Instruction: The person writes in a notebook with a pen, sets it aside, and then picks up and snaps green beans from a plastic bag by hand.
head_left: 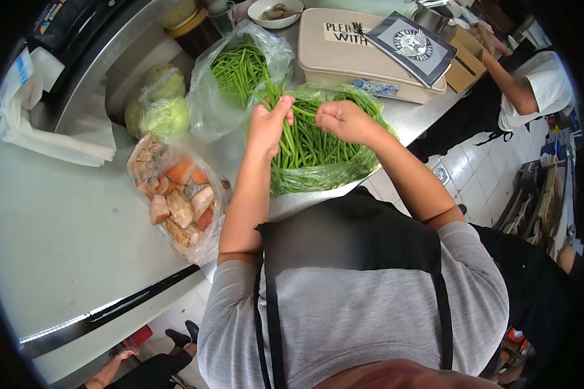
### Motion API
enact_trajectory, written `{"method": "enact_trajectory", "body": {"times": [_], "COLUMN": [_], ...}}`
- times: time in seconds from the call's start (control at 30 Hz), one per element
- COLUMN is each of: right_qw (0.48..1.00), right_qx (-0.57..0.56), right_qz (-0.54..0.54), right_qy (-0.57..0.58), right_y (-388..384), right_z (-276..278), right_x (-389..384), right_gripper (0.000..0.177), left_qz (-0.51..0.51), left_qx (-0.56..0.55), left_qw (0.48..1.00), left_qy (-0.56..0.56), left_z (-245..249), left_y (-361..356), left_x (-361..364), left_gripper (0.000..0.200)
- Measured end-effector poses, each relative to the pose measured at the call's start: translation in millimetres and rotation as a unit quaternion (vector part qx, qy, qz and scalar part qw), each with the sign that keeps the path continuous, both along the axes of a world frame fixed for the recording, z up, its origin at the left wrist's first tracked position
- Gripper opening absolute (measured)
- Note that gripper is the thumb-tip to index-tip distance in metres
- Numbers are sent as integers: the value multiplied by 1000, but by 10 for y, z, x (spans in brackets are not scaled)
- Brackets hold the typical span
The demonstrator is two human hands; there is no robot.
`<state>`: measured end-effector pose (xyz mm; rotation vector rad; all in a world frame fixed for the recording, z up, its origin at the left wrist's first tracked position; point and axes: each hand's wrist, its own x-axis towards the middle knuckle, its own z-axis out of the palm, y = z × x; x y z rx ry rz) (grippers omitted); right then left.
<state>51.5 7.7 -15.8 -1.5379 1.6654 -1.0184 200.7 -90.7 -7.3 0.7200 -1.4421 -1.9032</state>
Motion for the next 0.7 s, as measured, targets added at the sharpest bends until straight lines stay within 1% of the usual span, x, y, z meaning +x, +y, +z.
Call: {"method": "enact_trajectory", "body": {"times": [0.07,0.1,0.17,0.2,0.3,0.33,0.43,0.47,0.5,0.57,0.6,0.7], "right_qw": [992,982,983,982,936,941,947,962,979,991,988,967], "right_qx": [13,20,61,81,214,193,150,101,85,53,15,-53], "right_qz": [-48,-72,-82,-87,-31,-44,-30,-42,-67,-118,-135,-110], "right_qy": [117,175,154,144,276,274,281,248,175,29,-76,-223], "right_y": [-43,-75,-225,-294,-351,-314,-300,-308,-302,-295,-296,-318], "right_z": [69,86,-131,-240,-356,-354,-455,-569,-571,-570,-545,-418], "right_x": [53,89,142,176,366,446,447,374,294,151,129,71], "right_gripper": [24,26,28,29,31,29,31,27,25,20,14,14], "left_qz": [10,-9,-47,-40,60,127,87,81,83,84,65,-47], "left_qx": [-38,-65,-116,-125,-51,-16,-13,-8,-16,-29,-25,-27], "left_qw": [999,997,991,989,997,992,996,997,996,992,993,992], "left_qy": [-14,-27,-55,-61,-4,21,-1,-13,-40,-91,-96,-112], "left_z": [26,37,55,74,137,141,0,-44,-94,-225,-218,-338], "left_y": [39,75,173,202,177,153,-74,-90,-90,-46,17,71], "left_x": [-10,-18,-24,-21,3,-13,155,184,197,166,132,-12], "left_gripper": [18,18,19,18,18,18,17,17,17,17,19,19]}}
